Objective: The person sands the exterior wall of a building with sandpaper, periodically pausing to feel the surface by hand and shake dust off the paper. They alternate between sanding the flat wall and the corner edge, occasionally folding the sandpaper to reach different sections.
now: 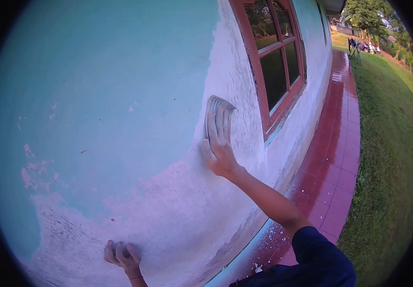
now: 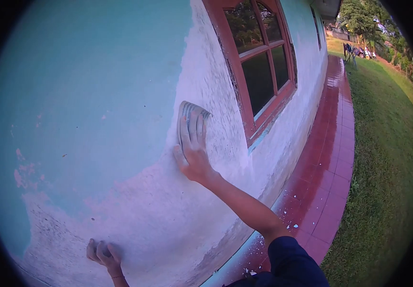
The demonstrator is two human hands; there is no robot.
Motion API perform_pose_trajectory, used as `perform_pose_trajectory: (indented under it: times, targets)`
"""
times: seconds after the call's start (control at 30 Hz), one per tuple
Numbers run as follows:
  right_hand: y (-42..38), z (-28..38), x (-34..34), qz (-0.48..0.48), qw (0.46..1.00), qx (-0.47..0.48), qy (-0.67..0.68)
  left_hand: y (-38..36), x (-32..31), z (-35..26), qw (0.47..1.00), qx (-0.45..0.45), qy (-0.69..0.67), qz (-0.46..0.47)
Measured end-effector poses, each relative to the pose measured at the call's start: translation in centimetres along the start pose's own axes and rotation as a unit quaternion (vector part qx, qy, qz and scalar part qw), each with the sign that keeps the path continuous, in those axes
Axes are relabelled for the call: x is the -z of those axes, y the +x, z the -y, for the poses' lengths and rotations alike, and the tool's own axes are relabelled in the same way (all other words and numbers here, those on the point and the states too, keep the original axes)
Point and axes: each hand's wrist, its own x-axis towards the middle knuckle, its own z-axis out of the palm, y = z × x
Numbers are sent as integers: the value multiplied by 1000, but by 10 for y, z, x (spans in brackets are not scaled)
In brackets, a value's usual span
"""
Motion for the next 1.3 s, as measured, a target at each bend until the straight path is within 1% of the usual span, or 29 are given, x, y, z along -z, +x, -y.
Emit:
perform_pose_trajectory:
  times: [0.07, 0.13, 0.17, 0.2, 0.27, 0.37, 0.4, 0.43, 0.47, 0.5, 0.53, 0.57, 0.63, 0.67, 0.7, 0.77, 0.83, 0.87, 0.9, 0.93, 0.97, 1.0, 1.07, 1.1, 1.13, 1.17, 1.23, 1.3]
  targets:
    - [24, -11, 4, -27, 1000, 5, -16, 1, -2, 3, 1000, -3, 7, 3]
    - [121, -46, 24, -102, 994, -17, 33, 7, -4, 1, 1000, -5, -5, -6]
    - [174, -59, 46, -114, 991, -60, 46, 7, -2, -1, 1000, -4, -10, -6]
    - [219, -76, 67, -81, 982, -124, 118, 7, -2, 0, 1000, -4, -8, -3]
    - [229, -82, 71, -54, 978, -167, 110, 4, 0, 1, 1000, -3, -9, 7]
    - [156, -61, 42, -108, 993, -31, 26, 3, -2, -1, 1000, 5, -7, 5]
    - [107, -50, 24, -97, 995, -7, -7, 5, -4, 0, 1000, 9, -15, 4]
    - [31, -34, 4, -30, 999, 16, -31, 5, -3, -3, 1000, 17, -20, 5]
    - [30, -33, 11, -4, 1000, -3, -11, 3, 0, -4, 999, 20, -26, 11]
    - [51, -34, 19, -20, 1000, -15, -15, 3, -1, -6, 1000, 15, -20, 9]
    - [86, -38, 28, -41, 998, -33, -17, 4, -1, -4, 1000, 3, -15, 8]
    - [133, -47, 44, -67, 997, -45, 12, 5, -1, -1, 1000, -9, -12, 11]
    - [216, -71, 77, -67, 990, -93, 87, 4, -1, 0, 1000, -6, -11, 14]
    - [234, -77, 86, -45, 982, -129, 134, 3, 0, 0, 1000, -3, -11, 16]
    - [226, -75, 80, -51, 988, -110, 97, 4, 0, 0, 1000, -3, -13, 14]
    - [170, -73, 52, -60, 996, -71, 18, 3, 0, -1, 1000, 2, -21, 14]
    - [76, -48, 26, -40, 999, -9, -9, 1, -1, -2, 1000, 3, -19, 16]
    - [29, -36, 16, -3, 1000, -3, -20, 2, -1, -2, 1000, 1, -16, 17]
    - [4, -23, 15, 14, 999, 0, -30, 2, 1, -4, 1000, 7, -20, 21]
    - [10, -27, 17, 11, 999, -6, -34, 0, 4, -7, 999, 12, -23, 28]
    - [34, -38, 21, 1, 999, -9, -37, 4, 2, -5, 999, 13, -24, 28]
    - [68, -49, 26, -16, 999, -13, -38, 10, -2, 0, 999, 6, -20, 28]
    - [168, -80, 54, -83, 996, -27, 8, 3, 1, -3, 999, 4, -15, 44]
    - [209, -92, 73, -68, 993, -64, 76, 1, 2, -2, 999, 5, -11, 47]
    - [231, -98, 85, -53, 983, -102, 144, 0, 1, -1, 999, 6, -8, 50]
    - [226, -97, 81, -57, 987, -77, 126, -2, 0, -2, 999, 9, -5, 52]
    - [187, -93, 68, -64, 994, -27, 86, 1, 1, -3, 999, 9, -10, 48]
    - [102, -64, 44, -34, 999, -21, 30, 2, -1, -4, 999, 8, -11, 43]
